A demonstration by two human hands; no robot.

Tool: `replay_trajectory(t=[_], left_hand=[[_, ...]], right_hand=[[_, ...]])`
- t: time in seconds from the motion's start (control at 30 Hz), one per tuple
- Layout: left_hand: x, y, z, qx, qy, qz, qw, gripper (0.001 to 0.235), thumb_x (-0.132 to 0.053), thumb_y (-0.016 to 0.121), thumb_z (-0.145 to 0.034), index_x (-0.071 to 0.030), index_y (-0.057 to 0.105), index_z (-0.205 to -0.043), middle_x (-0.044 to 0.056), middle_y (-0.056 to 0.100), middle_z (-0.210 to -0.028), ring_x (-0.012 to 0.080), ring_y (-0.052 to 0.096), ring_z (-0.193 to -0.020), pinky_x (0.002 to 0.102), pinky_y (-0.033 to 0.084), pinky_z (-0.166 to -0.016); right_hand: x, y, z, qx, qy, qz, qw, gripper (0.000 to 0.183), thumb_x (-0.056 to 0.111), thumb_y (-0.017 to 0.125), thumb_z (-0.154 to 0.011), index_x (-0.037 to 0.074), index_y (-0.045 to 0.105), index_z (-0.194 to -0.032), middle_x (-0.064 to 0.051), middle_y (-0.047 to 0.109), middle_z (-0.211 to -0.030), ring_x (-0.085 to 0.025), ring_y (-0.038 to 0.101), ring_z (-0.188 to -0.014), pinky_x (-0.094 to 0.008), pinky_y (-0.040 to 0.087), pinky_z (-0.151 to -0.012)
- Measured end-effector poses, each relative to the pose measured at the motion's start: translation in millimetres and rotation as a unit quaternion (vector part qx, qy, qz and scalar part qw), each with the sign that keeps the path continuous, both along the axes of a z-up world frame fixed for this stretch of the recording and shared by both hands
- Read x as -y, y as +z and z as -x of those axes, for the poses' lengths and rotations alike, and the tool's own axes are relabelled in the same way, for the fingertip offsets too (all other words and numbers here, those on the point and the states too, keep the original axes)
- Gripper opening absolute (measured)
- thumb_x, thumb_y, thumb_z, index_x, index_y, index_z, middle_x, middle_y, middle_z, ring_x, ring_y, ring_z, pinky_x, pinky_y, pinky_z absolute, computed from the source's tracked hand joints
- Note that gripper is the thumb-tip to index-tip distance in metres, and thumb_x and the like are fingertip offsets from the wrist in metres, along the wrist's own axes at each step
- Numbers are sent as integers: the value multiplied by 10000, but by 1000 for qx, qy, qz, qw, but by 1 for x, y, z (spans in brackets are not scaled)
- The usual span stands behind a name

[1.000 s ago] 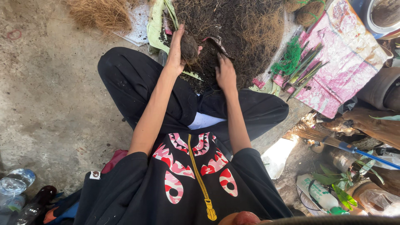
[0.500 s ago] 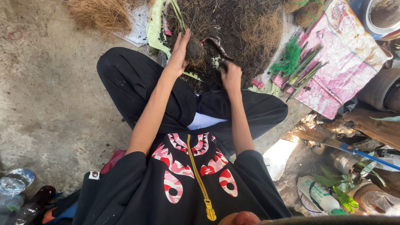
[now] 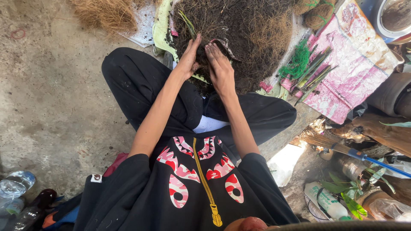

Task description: The person sits on the ground and repeatedly packs dark soil-like material around small green plant stems, then wraps each bundle with fibrous coconut coir. The person handles the materials by hand, forming compact bundles and securing them with the coir.

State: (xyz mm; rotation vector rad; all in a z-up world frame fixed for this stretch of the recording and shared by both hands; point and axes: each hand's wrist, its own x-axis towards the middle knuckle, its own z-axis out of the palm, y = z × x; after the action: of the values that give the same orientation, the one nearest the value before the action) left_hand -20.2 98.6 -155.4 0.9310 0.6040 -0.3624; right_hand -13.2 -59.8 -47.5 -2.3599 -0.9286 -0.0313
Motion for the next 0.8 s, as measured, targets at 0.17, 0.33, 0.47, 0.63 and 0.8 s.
replay_trajectory(t=[0.17,0.33,0.47,0.63,0.8], left_hand=[[5,-9,-2,-1,20,39,999,1049,-772,517,-885,-199,69,-1641,139,101,-1723,369,126,-1549,604,316,-1123],[3,3,-4,-30,7,12,999,1148,-827,492,-793,-213,27,-1645,131,90,-1711,385,114,-1546,639,259,-1140],[1,11,-3,-66,3,-8,998,1233,-841,499,-752,-165,-8,-1650,187,139,-1706,544,106,-1435,680,151,-1125],[11,-1,-2,13,-11,-112,994,1244,-835,463,-840,-59,-124,-1615,240,11,-1705,390,57,-1574,529,146,-1215],[56,12,5,146,-3,-299,943,1172,-778,423,-1024,64,-154,-1601,346,89,-1689,457,167,-1580,491,210,-1304]], right_hand=[[0,-21,19,22,-20,121,992,540,207,629,-1058,113,480,-1568,-80,408,-1647,-300,296,-1566,-539,221,-1248],[9,-24,34,32,-10,157,987,550,284,632,-1049,218,489,-1576,-44,351,-1672,-340,211,-1579,-574,176,-1240],[26,-26,39,24,-45,94,994,533,301,675,-1025,300,515,-1533,-55,374,-1669,-308,272,-1574,-542,214,-1234],[31,-42,14,-308,-191,-302,882,586,517,495,-1049,244,407,-1560,-87,467,-1599,-288,401,-1532,-577,317,-1263],[19,-62,-27,-580,-184,-534,587,875,753,307,-958,77,493,-1481,-208,529,-1477,-387,497,-1377,-582,383,-1150]])
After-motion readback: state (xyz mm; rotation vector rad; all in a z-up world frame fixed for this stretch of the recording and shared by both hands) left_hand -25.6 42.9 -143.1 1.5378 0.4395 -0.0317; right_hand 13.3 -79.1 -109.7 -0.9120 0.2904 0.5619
